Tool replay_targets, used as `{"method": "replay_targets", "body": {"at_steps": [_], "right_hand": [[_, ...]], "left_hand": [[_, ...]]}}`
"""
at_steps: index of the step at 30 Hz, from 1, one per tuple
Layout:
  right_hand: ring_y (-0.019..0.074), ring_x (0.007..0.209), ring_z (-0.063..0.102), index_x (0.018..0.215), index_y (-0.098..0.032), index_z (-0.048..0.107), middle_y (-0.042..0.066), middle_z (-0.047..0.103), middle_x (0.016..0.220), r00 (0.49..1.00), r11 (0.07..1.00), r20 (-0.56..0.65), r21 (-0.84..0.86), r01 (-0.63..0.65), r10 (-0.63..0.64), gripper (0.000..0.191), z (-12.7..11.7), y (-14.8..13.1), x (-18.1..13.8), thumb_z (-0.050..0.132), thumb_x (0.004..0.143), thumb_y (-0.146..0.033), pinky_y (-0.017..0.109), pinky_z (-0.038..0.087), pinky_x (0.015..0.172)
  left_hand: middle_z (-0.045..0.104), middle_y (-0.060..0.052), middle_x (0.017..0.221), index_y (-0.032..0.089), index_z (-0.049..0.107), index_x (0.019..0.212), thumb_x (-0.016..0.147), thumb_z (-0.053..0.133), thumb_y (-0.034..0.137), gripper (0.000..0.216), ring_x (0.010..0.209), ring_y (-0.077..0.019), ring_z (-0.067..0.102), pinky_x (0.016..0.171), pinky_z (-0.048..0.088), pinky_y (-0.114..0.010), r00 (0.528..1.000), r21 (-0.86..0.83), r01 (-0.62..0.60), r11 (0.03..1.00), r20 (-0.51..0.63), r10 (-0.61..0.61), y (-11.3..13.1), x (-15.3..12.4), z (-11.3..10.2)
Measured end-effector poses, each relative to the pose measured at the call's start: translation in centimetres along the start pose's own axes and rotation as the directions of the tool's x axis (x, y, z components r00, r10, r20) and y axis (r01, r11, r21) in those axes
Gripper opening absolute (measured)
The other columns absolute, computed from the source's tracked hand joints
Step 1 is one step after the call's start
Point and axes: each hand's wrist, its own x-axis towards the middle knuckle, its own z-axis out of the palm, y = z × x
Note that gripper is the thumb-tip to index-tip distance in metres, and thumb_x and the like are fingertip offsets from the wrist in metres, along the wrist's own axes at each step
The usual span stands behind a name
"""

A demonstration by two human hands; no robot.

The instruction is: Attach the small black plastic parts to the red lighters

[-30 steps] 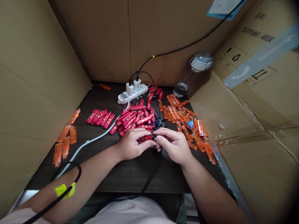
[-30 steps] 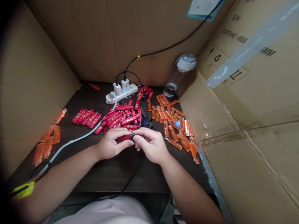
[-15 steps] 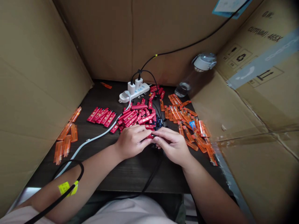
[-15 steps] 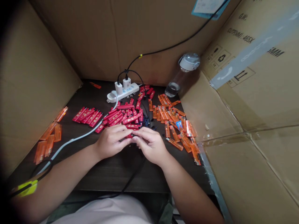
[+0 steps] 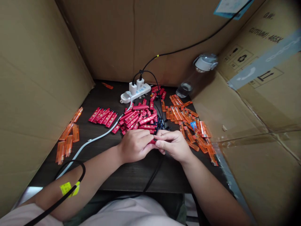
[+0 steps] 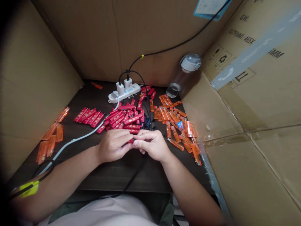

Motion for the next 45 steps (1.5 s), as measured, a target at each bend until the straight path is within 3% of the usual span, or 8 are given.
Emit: {"method": "replay_targets", "body": {"at_steps": [6,13,24,31,35,38,42,45], "right_hand": [[0.0052,0.034,0.052,0.065,-0.013,0.060,-0.007,0.055,0.056,0.976,0.938,0.089,0.274,-0.214,0.197,0.026,0.1,0.1,-0.1,0.085,0.059,-0.020,0.013,0.037,0.027],[0.0039,0.033,0.049,0.076,-0.015,0.055,-0.007,0.057,0.056,0.954,0.924,0.166,0.251,-0.287,0.251,0.034,-0.4,0.0,-0.2,0.084,0.062,-0.026,0.012,0.039,0.029],[0.0053,0.036,0.050,0.087,-0.016,0.056,-0.006,0.058,0.053,0.950,0.909,0.210,0.301,-0.287,0.231,0.025,-0.3,0.2,0.0,0.073,0.078,-0.032,0.013,0.041,0.033],[0.0060,0.038,0.050,0.089,-0.014,0.061,-0.004,0.056,0.057,0.967,0.923,0.154,0.298,-0.242,0.204,0.029,-0.6,0.0,0.1,0.072,0.077,-0.038,0.014,0.038,0.032],[0.0065,0.039,0.049,0.089,-0.015,0.064,-0.003,0.055,0.057,0.980,0.934,0.068,0.297,-0.200,0.189,0.026,-1.4,-0.3,0.3,0.072,0.078,-0.037,0.015,0.036,0.031],[0.0064,0.040,0.048,0.087,-0.015,0.065,-0.002,0.055,0.058,0.982,0.941,0.016,0.283,-0.185,0.189,0.026,-1.7,-0.5,0.4,0.072,0.076,-0.037,0.015,0.034,0.032],[0.0067,0.039,0.048,0.085,-0.014,0.064,-0.003,0.055,0.056,0.980,0.951,-0.007,0.242,-0.192,0.200,0.028,-1.5,-0.7,0.5,0.074,0.075,-0.039,0.016,0.034,0.032],[0.0063,0.038,0.048,0.083,-0.014,0.063,-0.004,0.053,0.055,0.981,0.957,-0.014,0.220,-0.187,0.195,0.030,-1.2,-0.8,0.5,0.075,0.073,-0.040,0.016,0.035,0.032]], "left_hand": [[0.058,-0.004,0.065,0.017,0.060,0.075,0.090,0.050,0.029,0.021,0.058,-0.0141,0.053,0.056,0.040,-0.027,0.997,-0.065,-0.076,0.995,0.013,0.077,0.6,0.0,-0.4],[0.063,-0.005,0.067,0.016,0.062,0.079,0.087,0.055,0.027,0.015,0.061,-0.0150,0.056,0.059,0.043,-0.027,0.999,-0.101,-0.040,0.994,0.000,0.040,0.8,-0.1,0.0],[0.065,-0.006,0.069,0.015,0.063,0.084,0.083,0.061,0.029,0.014,0.062,-0.0152,0.060,0.060,0.048,-0.027,0.994,-0.246,0.029,0.969,-0.099,-0.054,0.7,0.0,0.2],[0.062,-0.003,0.065,0.017,0.063,0.079,0.079,0.060,0.026,0.010,0.060,-0.0144,0.057,0.060,0.045,-0.026,0.980,0.041,0.068,0.997,-0.189,-0.059,-1.6,0.3,-2.0],[0.058,-0.002,0.062,0.016,0.060,0.072,0.080,0.057,0.028,0.015,0.057,-0.0129,0.053,0.057,0.039,-0.024,0.859,0.233,0.419,0.878,-0.416,-0.299,-5.7,-0.1,-5.1],[0.061,-0.004,0.064,0.018,0.058,0.063,0.080,0.054,0.033,0.023,0.061,-0.0158,0.056,0.057,0.037,-0.026,0.717,0.351,0.687,0.637,-0.469,-0.516,-8.2,-0.5,-6.3],[0.069,-0.008,0.077,0.022,0.066,0.076,0.081,0.050,0.045,0.029,0.071,-0.0237,0.063,0.057,0.038,-0.029,0.500,0.443,0.825,0.350,-0.286,-0.817,-9.9,-1.0,-6.5],[0.071,-0.012,0.092,0.022,0.069,0.092,0.084,0.046,0.049,0.036,0.083,-0.0286,0.065,0.062,0.043,-0.033,0.445,0.514,0.810,0.283,-0.225,-0.867,-10.5,-1.5,-6.4]]}}
